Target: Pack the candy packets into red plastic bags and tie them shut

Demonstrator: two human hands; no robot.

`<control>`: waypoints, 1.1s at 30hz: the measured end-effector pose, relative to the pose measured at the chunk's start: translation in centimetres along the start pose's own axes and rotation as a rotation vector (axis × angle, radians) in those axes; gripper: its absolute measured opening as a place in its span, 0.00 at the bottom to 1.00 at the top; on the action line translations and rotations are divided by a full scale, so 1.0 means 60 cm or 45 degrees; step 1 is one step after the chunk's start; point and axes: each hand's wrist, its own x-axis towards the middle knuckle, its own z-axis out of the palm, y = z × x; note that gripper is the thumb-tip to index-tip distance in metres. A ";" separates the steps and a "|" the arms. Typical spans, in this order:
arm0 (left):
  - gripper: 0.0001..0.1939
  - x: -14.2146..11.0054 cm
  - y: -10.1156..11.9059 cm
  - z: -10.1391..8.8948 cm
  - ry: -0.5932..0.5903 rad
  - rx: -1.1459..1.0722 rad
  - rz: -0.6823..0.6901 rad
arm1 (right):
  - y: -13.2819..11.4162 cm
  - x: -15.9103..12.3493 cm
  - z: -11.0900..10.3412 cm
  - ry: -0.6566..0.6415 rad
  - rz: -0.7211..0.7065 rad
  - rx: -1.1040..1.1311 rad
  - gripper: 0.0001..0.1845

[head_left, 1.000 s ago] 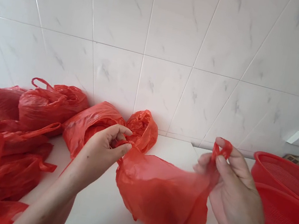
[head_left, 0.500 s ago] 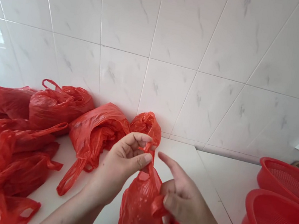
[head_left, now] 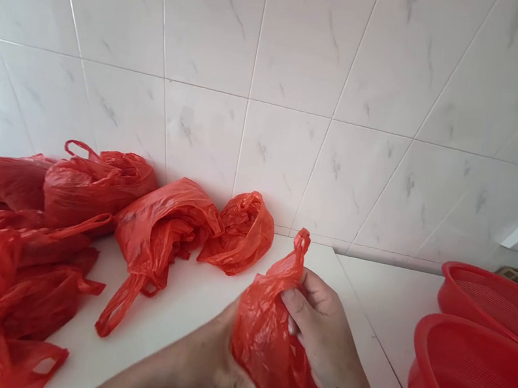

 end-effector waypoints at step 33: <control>0.12 0.032 -0.073 0.016 0.553 -0.901 -0.312 | 0.166 0.011 0.015 -0.103 0.518 1.249 0.15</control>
